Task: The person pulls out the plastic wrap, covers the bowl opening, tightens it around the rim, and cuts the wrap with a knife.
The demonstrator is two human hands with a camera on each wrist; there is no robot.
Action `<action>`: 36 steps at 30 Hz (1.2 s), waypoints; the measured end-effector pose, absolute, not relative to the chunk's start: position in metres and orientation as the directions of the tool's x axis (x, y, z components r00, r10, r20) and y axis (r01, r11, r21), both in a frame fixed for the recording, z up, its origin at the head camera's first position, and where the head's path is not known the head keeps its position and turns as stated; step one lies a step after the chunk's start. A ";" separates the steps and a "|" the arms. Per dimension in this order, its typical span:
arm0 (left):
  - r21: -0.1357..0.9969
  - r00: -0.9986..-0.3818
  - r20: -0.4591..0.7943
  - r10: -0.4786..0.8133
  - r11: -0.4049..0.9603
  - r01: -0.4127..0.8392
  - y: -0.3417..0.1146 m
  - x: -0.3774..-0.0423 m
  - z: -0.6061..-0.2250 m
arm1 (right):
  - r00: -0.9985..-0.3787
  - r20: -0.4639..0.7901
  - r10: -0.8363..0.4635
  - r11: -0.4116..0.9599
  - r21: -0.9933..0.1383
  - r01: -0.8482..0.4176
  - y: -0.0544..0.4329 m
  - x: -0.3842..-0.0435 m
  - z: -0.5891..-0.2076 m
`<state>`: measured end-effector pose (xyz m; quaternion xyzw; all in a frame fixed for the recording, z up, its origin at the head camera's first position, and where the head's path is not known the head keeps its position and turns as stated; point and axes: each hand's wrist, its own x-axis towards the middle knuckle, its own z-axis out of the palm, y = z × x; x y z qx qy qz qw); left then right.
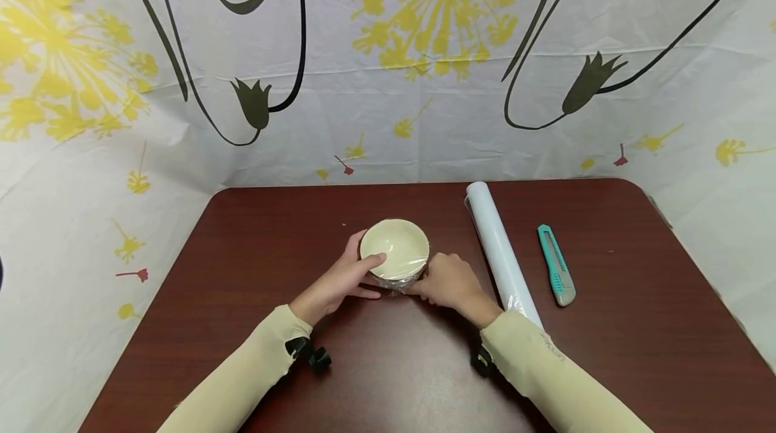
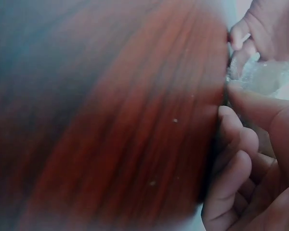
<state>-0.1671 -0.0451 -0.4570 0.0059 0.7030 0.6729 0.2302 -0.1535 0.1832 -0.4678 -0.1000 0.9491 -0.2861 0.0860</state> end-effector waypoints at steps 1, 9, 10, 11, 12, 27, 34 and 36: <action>0.949 -0.892 -0.315 0.324 0.107 -0.296 -0.046 -0.167 -0.457 | -0.967 -0.101 -0.236 0.822 -0.552 -0.143 0.182 -0.154 -0.468; 0.941 -0.878 -0.338 0.338 0.089 -0.327 -0.048 -0.170 -0.458 | -0.970 -0.093 -0.225 0.845 -0.514 -0.147 0.180 -0.155 -0.473; 0.940 -0.877 -0.340 0.340 0.090 -0.329 -0.048 -0.170 -0.459 | -0.970 -0.103 -0.220 0.847 -0.514 -0.137 0.179 -0.155 -0.473; 0.940 -0.876 -0.341 0.342 0.091 -0.330 -0.049 -0.171 -0.459 | -0.970 -0.113 -0.214 0.850 -0.511 -0.127 0.179 -0.155 -0.473; 0.939 -0.874 -0.343 0.344 0.092 -0.332 -0.049 -0.171 -0.460 | -0.970 -0.123 -0.207 0.853 -0.509 -0.118 0.179 -0.154 -0.473; 0.943 -0.869 -0.329 0.369 0.080 -0.323 -0.052 -0.173 -0.458 | -0.980 -0.050 -0.194 0.869 -0.471 -0.148 0.178 -0.157 -0.474; 0.945 -0.865 -0.324 0.383 0.081 -0.318 -0.052 -0.173 -0.456 | -0.971 -0.011 -0.239 0.856 -0.474 -0.206 0.191 -0.170 -0.505; 0.944 -0.863 -0.326 0.385 0.083 -0.319 -0.053 -0.173 -0.455 | -0.969 -0.010 -0.247 0.854 -0.476 -0.212 0.193 -0.172 -0.511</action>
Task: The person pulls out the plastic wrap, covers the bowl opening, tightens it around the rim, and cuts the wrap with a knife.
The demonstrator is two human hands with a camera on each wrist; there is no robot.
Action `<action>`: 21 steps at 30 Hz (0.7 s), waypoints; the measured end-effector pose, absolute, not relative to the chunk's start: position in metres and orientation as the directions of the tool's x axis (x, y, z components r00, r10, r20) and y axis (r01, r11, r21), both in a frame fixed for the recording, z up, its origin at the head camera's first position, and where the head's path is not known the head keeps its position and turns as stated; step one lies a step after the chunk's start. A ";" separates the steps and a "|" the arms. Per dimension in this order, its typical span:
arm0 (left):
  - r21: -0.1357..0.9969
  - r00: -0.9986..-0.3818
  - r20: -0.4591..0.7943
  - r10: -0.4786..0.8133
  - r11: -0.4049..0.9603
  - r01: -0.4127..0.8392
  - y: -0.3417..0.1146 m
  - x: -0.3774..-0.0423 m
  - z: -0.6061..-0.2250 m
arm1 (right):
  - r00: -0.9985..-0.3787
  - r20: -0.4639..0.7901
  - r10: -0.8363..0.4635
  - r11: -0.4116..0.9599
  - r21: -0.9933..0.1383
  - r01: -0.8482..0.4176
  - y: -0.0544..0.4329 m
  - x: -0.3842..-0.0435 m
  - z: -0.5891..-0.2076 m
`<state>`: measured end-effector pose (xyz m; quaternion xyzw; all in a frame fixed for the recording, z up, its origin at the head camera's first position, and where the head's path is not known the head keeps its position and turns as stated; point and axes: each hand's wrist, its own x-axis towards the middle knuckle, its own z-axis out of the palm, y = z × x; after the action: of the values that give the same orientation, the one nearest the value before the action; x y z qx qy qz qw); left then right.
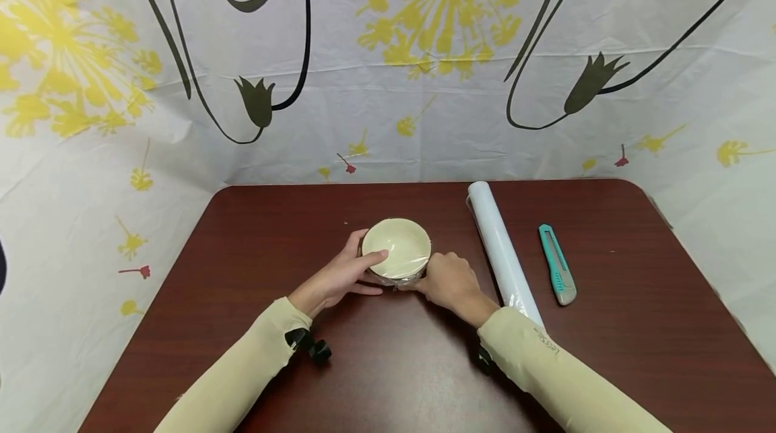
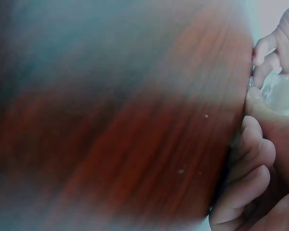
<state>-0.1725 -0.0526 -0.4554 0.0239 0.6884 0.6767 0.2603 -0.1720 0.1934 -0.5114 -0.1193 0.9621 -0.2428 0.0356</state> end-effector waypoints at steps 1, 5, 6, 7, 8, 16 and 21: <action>0.944 -0.863 -0.327 0.386 0.084 -0.320 -0.053 -0.173 -0.455 | -0.967 -0.004 -0.254 0.852 -0.475 -0.222 0.193 -0.171 -0.510; 0.942 -0.863 -0.331 0.383 0.086 -0.323 -0.053 -0.173 -0.456 | -0.964 0.023 -0.266 0.848 -0.469 -0.245 0.189 -0.165 -0.500; 0.943 -0.863 -0.330 0.382 0.086 -0.323 -0.053 -0.173 -0.456 | -0.963 0.021 -0.269 0.844 -0.476 -0.247 0.188 -0.163 -0.495; 0.943 -0.864 -0.330 0.381 0.087 -0.322 -0.053 -0.173 -0.456 | -0.962 0.015 -0.274 0.841 -0.481 -0.247 0.186 -0.161 -0.490; 0.942 -0.864 -0.331 0.380 0.087 -0.323 -0.053 -0.173 -0.456 | -0.963 -0.005 -0.268 0.840 -0.492 -0.231 0.185 -0.159 -0.486; 0.942 -0.862 -0.333 0.383 0.088 -0.325 -0.055 -0.173 -0.457 | -0.918 -0.142 -0.371 0.760 -0.614 -0.213 0.189 -0.157 -0.466; 0.947 -0.874 -0.317 0.368 0.084 -0.308 -0.060 -0.175 -0.460 | -0.881 -0.172 -0.442 0.689 -0.693 -0.210 0.199 -0.159 -0.458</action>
<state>-0.1746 -0.0598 -0.4605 0.0215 0.6925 0.6763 0.2501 -0.1588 0.1994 -0.4579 -0.1801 0.9041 -0.3506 0.1652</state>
